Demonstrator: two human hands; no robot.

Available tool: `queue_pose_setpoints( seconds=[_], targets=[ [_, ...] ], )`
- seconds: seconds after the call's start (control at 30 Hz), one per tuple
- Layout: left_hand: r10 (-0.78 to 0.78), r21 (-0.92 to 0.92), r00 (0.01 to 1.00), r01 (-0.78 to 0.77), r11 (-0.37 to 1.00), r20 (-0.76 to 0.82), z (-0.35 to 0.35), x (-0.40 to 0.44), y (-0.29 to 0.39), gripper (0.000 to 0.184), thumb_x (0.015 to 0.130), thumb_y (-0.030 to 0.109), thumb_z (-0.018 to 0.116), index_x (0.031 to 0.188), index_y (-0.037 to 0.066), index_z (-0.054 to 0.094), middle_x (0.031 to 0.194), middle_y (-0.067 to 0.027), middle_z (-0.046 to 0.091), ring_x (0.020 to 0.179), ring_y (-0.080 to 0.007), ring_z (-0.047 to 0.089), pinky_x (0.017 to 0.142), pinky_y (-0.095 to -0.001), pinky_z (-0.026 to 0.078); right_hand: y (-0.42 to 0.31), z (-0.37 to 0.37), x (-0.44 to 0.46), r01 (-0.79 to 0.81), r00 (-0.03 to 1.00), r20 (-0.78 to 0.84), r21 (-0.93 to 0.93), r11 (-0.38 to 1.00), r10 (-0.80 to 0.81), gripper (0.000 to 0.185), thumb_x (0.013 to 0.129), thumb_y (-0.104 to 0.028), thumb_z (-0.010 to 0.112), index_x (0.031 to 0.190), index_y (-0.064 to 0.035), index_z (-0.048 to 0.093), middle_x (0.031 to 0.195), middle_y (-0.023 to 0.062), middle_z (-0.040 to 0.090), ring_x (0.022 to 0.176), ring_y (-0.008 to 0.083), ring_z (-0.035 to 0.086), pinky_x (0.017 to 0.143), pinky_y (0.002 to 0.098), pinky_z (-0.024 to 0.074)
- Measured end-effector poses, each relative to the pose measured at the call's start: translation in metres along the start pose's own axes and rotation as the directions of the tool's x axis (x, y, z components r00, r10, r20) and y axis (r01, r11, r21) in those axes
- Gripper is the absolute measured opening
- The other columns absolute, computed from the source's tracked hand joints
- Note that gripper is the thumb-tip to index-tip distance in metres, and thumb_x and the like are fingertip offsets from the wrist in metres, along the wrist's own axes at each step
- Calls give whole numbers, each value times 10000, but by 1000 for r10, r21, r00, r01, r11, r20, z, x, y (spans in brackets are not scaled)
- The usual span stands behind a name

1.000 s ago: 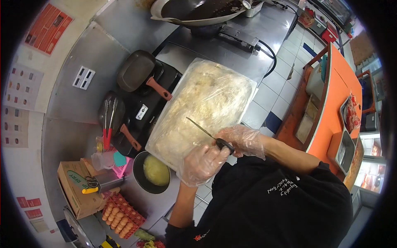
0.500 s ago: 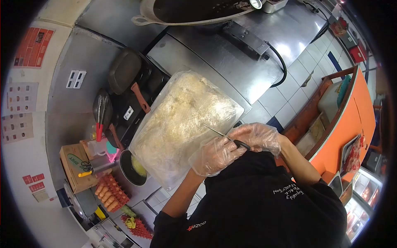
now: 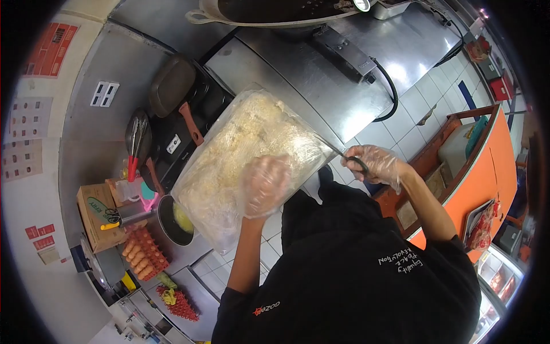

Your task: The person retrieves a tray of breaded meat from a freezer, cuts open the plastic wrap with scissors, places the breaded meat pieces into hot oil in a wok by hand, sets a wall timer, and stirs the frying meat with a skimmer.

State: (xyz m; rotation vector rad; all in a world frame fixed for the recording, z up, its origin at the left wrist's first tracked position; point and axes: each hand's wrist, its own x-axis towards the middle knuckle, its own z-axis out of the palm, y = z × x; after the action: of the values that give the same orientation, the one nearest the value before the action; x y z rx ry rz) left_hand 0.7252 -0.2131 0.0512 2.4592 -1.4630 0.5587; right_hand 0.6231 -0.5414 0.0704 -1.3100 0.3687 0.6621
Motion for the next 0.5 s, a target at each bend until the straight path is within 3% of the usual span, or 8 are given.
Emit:
queue_pose_setpoints(
  seconds=[0.03, 0.07, 0.1, 0.2, 0.27, 0.33, 0.5],
  targets=[
    [-1, 1, 1000, 1, 1000, -6, 6, -4, -2, 270, 914, 218, 746, 1171, 137, 751, 1076, -65, 676, 979, -239, 672, 863, -412, 560, -7, -5, 5, -133, 991, -8, -30, 991, 132, 336, 981, -380, 782, 1144, -114, 657, 792, -11, 638, 554, 58, 505, 404, 219, 290],
    [-228, -102, 974, 227, 968, 9, 11, -3, -5, 268, 911, 227, 747, 1160, 130, 752, 1079, -69, 678, 981, -264, 672, 866, -427, 553, -13, -8, 8, -261, 965, -24, -60, 964, 260, 301, 970, -327, 803, 1122, -118, 647, 835, 0, 651, 606, 69, 549, 392, 215, 293],
    [-442, -201, 896, 442, 874, 48, 15, -3, -7, 267, 907, 235, 749, 1149, 123, 754, 1081, -73, 681, 984, -289, 672, 869, -442, 547, -19, -4, 9, -226, 974, -33, -138, 964, 223, 338, 996, -390, 770, 1126, -106, 641, 701, -19, 607, 521, 50, 490, 399, 211, 288],
    [-441, -158, 896, 443, 883, 48, 19, -4, -4, 290, 884, 223, 771, 1152, 111, 775, 1059, -88, 686, 988, -306, 675, 886, -452, 554, -19, -8, 22, -209, 978, -18, -64, 976, 208, 373, 989, -427, 769, 1107, -99, 636, 664, -25, 585, 490, 50, 468, 396, 217, 286],
    [-446, -148, 894, 446, 883, 35, 22, -6, -4, 284, 881, 223, 773, 1142, 111, 776, 1056, -85, 686, 979, -305, 675, 881, -453, 554, -20, -10, 31, -172, 985, 4, -77, 982, 173, 395, 984, -456, 765, 1102, -102, 635, 619, -38, 551, 455, 51, 438, 388, 224, 280],
    [-449, -134, 893, 447, 884, 17, 25, -7, -5, 278, 878, 222, 774, 1133, 111, 777, 1053, -83, 687, 971, -305, 676, 877, -455, 554, -32, -6, 38, -254, 967, -58, -173, 952, 248, 389, 980, -447, 772, 1099, -106, 628, 622, -43, 546, 446, 52, 414, 393, 233, 264],
    [-406, -117, 912, 397, 910, -58, 29, -10, -6, 278, 844, 224, 805, 1098, 113, 777, 1045, -94, 683, 955, -328, 675, 864, -468, 552, -35, 6, 54, -234, 972, -72, -178, 956, 225, 370, 963, -433, 799, 1049, -124, 614, 610, -42, 538, 426, 48, 358, 390, 251, 212]
  ],
)
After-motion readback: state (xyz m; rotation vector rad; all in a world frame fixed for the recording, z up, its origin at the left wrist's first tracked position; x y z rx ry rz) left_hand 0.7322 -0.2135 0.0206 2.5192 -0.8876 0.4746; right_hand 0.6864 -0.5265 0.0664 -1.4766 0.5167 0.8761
